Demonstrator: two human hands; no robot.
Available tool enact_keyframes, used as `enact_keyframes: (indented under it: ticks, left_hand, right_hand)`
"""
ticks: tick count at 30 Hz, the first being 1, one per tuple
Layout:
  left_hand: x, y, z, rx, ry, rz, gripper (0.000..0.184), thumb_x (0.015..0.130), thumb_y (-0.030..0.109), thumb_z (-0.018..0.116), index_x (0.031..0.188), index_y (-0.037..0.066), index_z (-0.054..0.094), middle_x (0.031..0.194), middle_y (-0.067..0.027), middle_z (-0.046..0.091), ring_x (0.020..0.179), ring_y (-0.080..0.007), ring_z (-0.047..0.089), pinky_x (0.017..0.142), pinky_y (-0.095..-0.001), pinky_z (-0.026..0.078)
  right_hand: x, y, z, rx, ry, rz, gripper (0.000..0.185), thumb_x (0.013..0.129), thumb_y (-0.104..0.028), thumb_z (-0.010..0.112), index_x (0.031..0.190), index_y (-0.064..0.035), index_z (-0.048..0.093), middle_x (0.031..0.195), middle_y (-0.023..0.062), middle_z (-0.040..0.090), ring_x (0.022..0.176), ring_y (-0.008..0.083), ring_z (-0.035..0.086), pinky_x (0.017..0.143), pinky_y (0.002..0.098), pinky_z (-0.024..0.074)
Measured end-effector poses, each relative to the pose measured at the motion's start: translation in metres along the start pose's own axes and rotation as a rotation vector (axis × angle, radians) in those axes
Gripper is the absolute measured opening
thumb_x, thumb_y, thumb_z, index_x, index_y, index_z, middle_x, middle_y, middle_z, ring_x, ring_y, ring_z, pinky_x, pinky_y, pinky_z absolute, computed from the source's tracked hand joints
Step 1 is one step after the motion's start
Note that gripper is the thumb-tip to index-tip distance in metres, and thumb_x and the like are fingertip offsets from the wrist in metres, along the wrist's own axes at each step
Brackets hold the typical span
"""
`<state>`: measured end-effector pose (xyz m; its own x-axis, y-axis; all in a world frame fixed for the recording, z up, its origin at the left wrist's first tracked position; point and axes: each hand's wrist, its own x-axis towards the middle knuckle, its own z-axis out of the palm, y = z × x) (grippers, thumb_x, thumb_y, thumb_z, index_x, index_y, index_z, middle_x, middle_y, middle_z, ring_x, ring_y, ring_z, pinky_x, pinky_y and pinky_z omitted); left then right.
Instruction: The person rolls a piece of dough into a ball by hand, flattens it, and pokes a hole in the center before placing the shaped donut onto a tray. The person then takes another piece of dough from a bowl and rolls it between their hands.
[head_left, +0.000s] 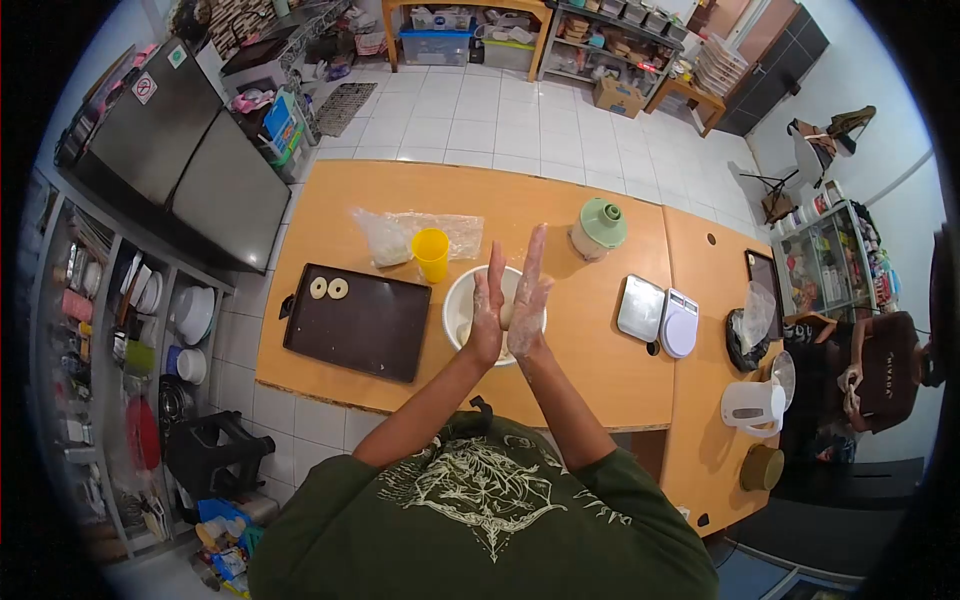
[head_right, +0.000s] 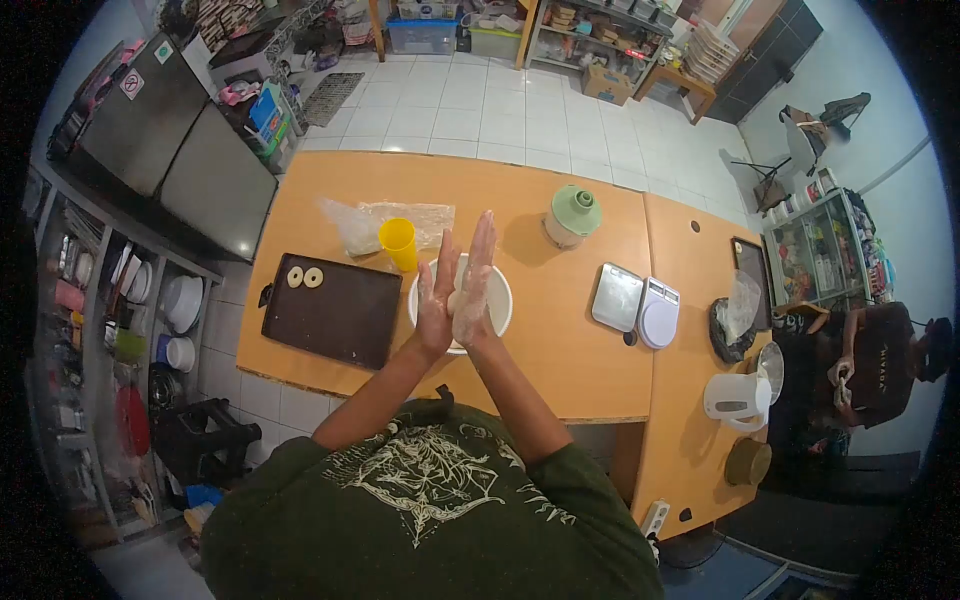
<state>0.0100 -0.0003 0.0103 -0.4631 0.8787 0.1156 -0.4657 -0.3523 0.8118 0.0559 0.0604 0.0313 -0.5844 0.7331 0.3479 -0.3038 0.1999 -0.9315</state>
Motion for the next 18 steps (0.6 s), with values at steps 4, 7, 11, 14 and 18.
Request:
enact_keyframes:
  ticks: [4,7,11,14,18]
  left_hand:
    - [0.012,0.001,-0.012,-0.009,0.066,0.01,0.071,0.105,0.058,0.01,0.16,0.014,0.005,0.167,-0.0078,-0.003,0.153,-0.0234,-0.004,0.122,-0.038,-0.003]
    - [0.021,0.017,-0.013,-0.14,0.094,-0.011,0.077,0.102,0.064,0.011,0.16,0.014,0.005,0.167,-0.0096,-0.004,0.153,-0.0226,-0.006,0.122,-0.0382,-0.004]
    - [0.012,0.028,-0.003,-0.083,0.038,-0.027,0.085,0.096,0.073,0.012,0.16,0.019,0.002,0.166,-0.0143,-0.006,0.153,-0.0261,-0.005,0.122,-0.0413,-0.002]
    - [0.004,0.023,0.003,-0.072,-0.011,-0.04,0.087,0.093,0.078,0.013,0.16,0.023,0.0,0.165,-0.0178,-0.009,0.153,-0.0293,-0.007,0.122,-0.0429,0.001]
    - [-0.002,0.008,0.001,0.079,-0.01,-0.018,0.078,0.099,0.07,0.01,0.161,0.023,0.003,0.166,-0.017,-0.001,0.154,-0.0269,-0.002,0.122,-0.0412,0.001]
  right_hand:
    - [-0.017,-0.017,0.012,0.051,-0.121,0.02,0.095,0.092,-0.076,0.0,0.158,-0.0071,-0.005,0.166,0.0119,-0.009,0.152,0.0269,-0.011,0.121,0.0442,-0.0068]
    - [-0.032,-0.014,0.014,0.006,-0.184,0.053,0.094,0.093,-0.075,0.0,0.159,-0.0078,-0.003,0.166,0.0115,-0.007,0.153,0.0266,-0.01,0.122,0.0441,-0.0056]
    - [-0.025,-0.002,0.011,-0.081,-0.129,0.129,0.092,0.094,-0.074,0.001,0.159,-0.0087,-0.001,0.167,0.011,-0.004,0.153,0.0261,-0.008,0.122,0.044,-0.004]
    - [-0.007,0.001,0.006,-0.011,0.025,0.131,0.091,0.095,-0.074,0.002,0.159,-0.0094,0.0,0.167,0.0106,-0.002,0.153,0.0258,-0.006,0.122,0.0439,-0.0028]
    - [0.0,-0.024,0.006,0.067,0.055,0.087,0.091,0.095,-0.074,0.007,0.16,-0.0103,0.0,0.167,0.0105,-0.001,0.153,0.0277,-0.003,0.122,0.0442,0.0011]
